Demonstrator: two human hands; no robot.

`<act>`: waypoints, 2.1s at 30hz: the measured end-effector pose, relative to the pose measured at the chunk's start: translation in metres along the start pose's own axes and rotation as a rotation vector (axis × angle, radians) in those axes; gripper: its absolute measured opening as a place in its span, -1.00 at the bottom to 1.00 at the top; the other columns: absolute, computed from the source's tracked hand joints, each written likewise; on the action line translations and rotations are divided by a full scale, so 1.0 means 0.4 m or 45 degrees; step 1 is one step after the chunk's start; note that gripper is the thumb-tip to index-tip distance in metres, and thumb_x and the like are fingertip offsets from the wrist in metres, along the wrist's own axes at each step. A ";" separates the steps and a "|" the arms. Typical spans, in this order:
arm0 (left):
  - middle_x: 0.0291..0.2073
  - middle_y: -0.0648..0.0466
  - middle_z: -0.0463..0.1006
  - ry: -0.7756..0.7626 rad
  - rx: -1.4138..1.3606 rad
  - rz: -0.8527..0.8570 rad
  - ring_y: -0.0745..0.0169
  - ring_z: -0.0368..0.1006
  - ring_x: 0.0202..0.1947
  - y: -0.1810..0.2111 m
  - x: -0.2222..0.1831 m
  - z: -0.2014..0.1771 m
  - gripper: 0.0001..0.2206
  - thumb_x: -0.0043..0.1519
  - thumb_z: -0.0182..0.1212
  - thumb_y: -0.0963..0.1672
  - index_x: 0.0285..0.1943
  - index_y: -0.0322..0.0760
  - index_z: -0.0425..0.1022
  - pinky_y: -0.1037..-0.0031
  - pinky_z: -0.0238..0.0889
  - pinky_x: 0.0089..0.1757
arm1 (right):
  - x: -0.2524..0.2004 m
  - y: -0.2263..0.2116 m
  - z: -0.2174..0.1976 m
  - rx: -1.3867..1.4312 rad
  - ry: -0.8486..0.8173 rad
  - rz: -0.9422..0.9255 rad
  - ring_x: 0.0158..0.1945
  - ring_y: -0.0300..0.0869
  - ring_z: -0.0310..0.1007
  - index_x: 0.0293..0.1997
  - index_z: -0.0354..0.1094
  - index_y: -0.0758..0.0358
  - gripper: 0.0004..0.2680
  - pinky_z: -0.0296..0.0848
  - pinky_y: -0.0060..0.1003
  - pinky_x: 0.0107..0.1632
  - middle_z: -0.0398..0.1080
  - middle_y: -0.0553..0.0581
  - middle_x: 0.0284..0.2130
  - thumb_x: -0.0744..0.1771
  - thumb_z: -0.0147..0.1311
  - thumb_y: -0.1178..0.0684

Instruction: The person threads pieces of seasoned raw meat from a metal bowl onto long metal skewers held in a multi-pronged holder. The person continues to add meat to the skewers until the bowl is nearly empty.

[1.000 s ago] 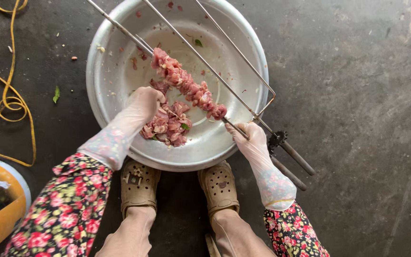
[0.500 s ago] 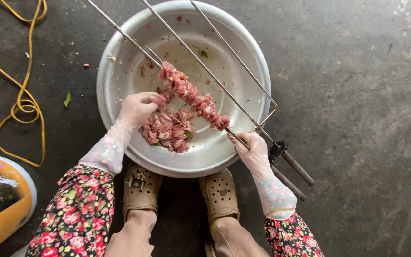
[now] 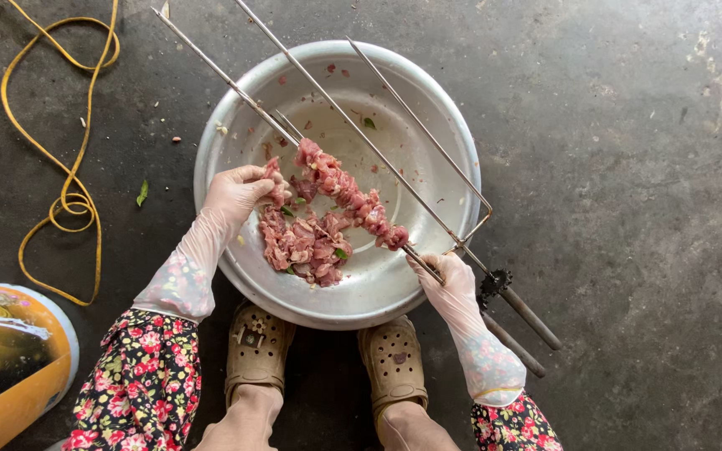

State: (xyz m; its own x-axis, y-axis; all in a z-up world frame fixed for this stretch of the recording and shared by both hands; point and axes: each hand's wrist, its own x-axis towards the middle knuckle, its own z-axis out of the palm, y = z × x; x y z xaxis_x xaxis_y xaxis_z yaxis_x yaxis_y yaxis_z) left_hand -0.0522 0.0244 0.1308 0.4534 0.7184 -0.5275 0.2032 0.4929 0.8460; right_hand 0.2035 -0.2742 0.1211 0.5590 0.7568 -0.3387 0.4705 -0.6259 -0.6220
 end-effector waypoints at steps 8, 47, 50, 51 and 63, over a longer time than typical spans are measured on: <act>-0.10 0.02 0.62 -0.179 1.536 -0.218 0.11 0.55 -0.09 0.028 -0.043 0.052 -0.78 0.27 0.28 -0.04 0.03 -0.11 0.63 0.26 0.33 0.07 | -0.008 -0.010 -0.005 0.028 0.023 -0.019 -0.44 -0.05 0.47 -0.20 0.61 0.12 -0.74 0.39 -0.17 -0.30 0.40 0.20 -0.53 0.30 0.19 -0.23; -0.21 -0.08 0.67 0.273 -0.175 0.707 0.19 0.66 -0.28 0.181 0.080 0.035 -0.83 0.31 0.14 -0.34 -0.02 -0.52 0.65 0.57 0.56 -0.24 | -0.021 -0.019 -0.009 0.039 0.032 -0.013 -0.43 -0.04 0.47 -0.19 0.60 0.14 -0.74 0.38 -0.18 -0.29 0.40 0.21 -0.51 0.31 0.18 -0.22; -0.23 -0.06 0.68 0.288 -0.237 0.681 0.22 0.67 -0.31 0.186 0.061 0.047 -0.81 0.29 0.14 -0.34 -0.04 -0.47 0.65 0.59 0.59 -0.23 | -0.018 -0.018 -0.005 0.037 0.055 -0.026 -0.42 -0.02 0.47 -0.20 0.61 0.14 -0.75 0.38 -0.18 -0.28 0.39 0.21 -0.49 0.30 0.20 -0.21; -0.23 -0.05 0.68 0.302 -0.219 0.665 0.24 0.67 -0.31 0.190 0.048 0.060 -0.81 0.28 0.13 -0.33 -0.04 -0.46 0.65 0.59 0.58 -0.24 | -0.018 -0.018 -0.005 0.032 0.057 -0.028 -0.41 -0.02 0.47 -0.20 0.61 0.14 -0.75 0.38 -0.17 -0.28 0.39 0.21 -0.49 0.30 0.20 -0.21; -0.02 -0.03 0.71 0.097 0.294 0.285 0.35 0.53 -0.19 0.056 -0.065 0.058 -0.73 0.25 0.13 -0.29 0.01 -0.24 0.69 0.56 0.38 -0.15 | -0.010 -0.029 -0.016 0.006 0.015 -0.002 -0.44 -0.03 0.45 -0.22 0.61 0.14 -0.73 0.37 -0.15 -0.29 0.38 0.22 -0.55 0.30 0.20 -0.24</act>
State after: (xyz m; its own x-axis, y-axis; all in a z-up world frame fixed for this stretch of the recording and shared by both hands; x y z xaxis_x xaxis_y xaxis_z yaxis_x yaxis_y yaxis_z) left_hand -0.0393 0.0053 0.1652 0.4448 0.8351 -0.3237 0.3012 0.2009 0.9322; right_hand 0.2001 -0.2711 0.1341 0.5663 0.7557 -0.3291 0.4682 -0.6235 -0.6261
